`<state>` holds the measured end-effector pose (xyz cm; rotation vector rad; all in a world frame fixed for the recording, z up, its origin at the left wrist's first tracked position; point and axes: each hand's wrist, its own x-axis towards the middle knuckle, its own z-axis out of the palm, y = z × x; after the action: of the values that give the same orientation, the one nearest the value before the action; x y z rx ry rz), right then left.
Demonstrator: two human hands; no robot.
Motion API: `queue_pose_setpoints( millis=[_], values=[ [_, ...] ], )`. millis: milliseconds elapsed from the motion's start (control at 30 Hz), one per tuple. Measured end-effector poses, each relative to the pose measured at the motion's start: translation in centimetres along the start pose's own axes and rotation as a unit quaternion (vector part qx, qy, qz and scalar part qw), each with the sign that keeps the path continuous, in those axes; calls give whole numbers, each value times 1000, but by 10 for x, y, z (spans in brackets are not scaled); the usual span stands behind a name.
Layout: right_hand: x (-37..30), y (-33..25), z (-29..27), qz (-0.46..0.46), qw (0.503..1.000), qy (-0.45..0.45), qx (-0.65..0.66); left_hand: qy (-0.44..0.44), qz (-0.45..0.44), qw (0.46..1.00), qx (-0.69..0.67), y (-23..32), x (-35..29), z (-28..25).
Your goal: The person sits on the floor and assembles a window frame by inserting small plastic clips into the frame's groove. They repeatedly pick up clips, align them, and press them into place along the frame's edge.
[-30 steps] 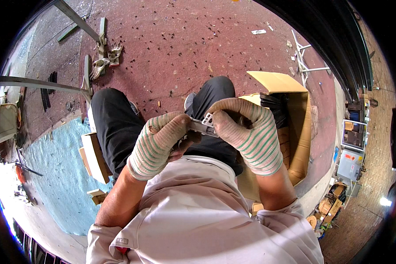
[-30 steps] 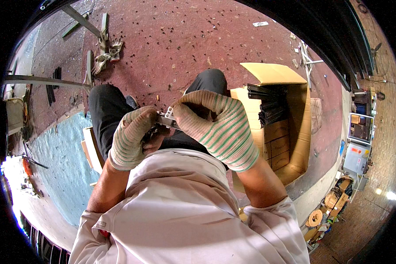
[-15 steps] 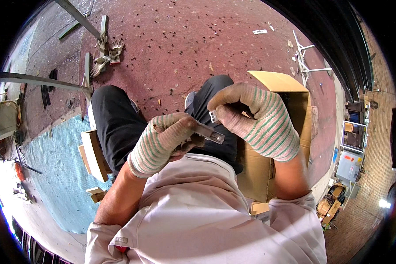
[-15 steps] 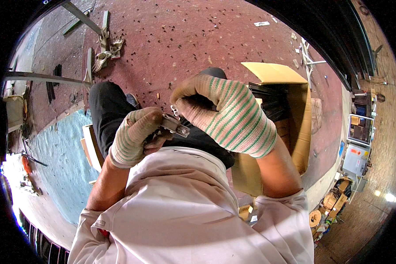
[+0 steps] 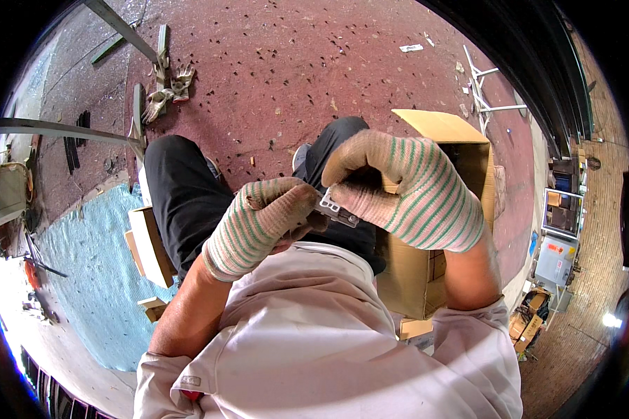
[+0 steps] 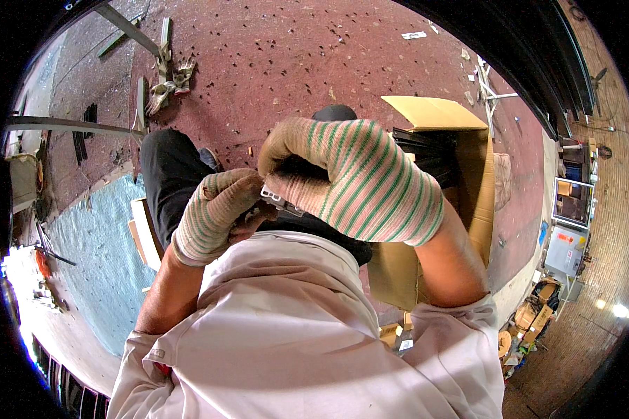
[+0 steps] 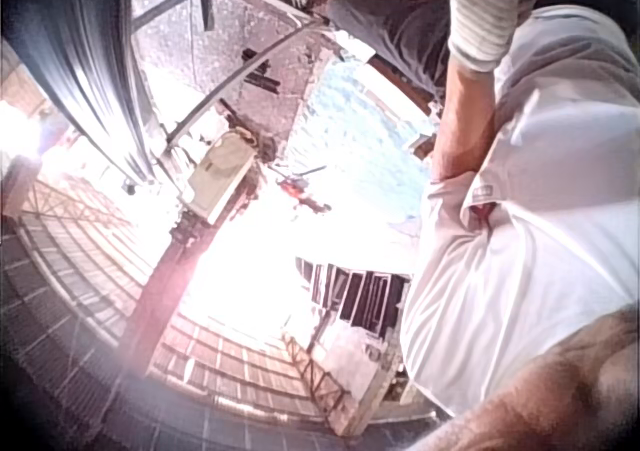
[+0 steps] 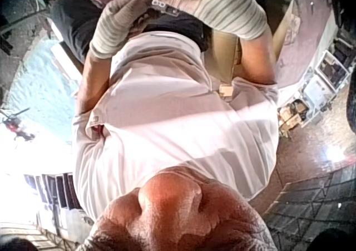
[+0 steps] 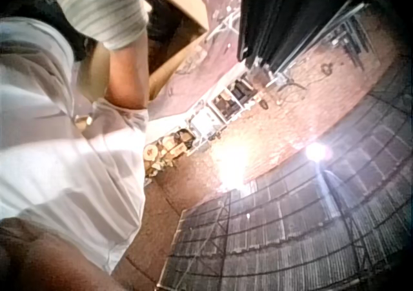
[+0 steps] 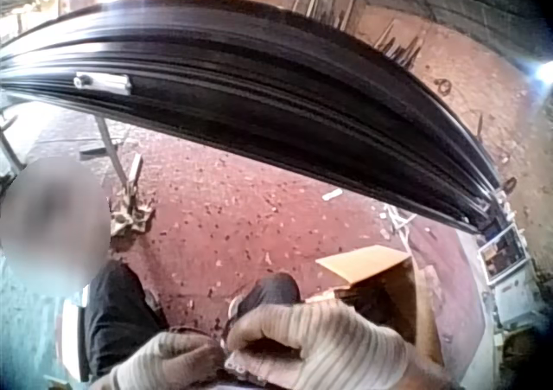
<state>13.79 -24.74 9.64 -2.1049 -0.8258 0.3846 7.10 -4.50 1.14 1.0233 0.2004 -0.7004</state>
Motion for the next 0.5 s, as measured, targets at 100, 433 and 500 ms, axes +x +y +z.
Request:
queue_pose_setpoints(
  millis=[100,433,500],
  values=[
    [-1,1,3,-9,1000,1,-5,11,-1,1000,-6,0,0,2],
    [0,6,12,-47,998,24,-36,-3,-9,1000,26,-4,2,-4],
    [-1,6,13,-45,998,26,-38,-9,-3,1000,27,-5,2,-4]
  ],
)
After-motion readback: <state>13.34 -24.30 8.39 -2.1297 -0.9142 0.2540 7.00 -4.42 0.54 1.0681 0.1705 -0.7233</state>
